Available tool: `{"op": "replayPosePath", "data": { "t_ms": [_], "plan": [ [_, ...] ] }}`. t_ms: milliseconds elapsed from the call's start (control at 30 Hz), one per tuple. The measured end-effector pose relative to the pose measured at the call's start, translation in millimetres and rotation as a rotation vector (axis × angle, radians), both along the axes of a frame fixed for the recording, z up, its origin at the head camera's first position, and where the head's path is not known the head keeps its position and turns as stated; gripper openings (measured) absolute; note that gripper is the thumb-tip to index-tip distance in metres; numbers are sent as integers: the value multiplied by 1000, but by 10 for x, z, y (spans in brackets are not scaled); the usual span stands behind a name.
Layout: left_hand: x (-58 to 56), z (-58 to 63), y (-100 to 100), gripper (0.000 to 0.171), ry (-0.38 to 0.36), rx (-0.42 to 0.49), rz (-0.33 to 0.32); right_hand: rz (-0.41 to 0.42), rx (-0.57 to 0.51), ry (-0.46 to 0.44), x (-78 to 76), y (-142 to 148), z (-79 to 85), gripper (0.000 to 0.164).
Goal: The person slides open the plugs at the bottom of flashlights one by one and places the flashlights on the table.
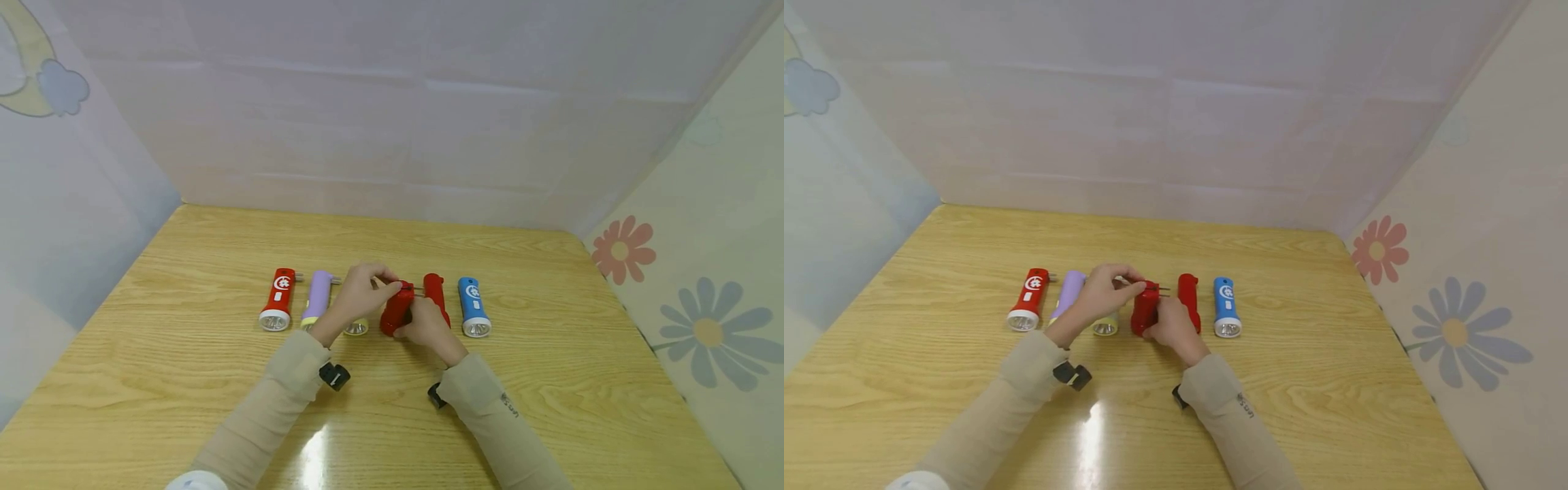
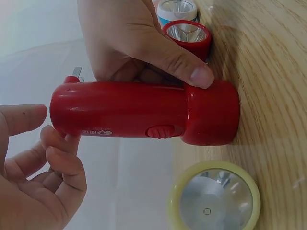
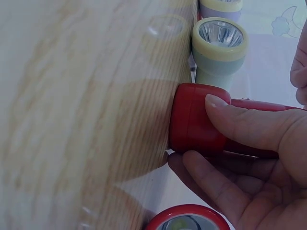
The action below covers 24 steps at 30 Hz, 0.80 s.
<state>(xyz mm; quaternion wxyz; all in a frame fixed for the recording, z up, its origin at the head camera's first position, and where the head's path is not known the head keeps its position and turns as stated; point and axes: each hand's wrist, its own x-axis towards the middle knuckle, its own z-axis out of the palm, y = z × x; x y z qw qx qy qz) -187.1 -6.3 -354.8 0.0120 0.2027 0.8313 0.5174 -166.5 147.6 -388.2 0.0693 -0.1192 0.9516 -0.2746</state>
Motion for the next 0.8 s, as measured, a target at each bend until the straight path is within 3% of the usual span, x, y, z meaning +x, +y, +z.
{"op": "replayPosePath", "data": {
  "t_ms": [400,800],
  "plan": [
    [5,-59,-86,26,-46,32,-77,-3,-3,-3,-2,3,-10,45],
    [18,-67,-77,25,-43,-1,-54,50,-58,30,-36,79,-115,43]
  ]
}}
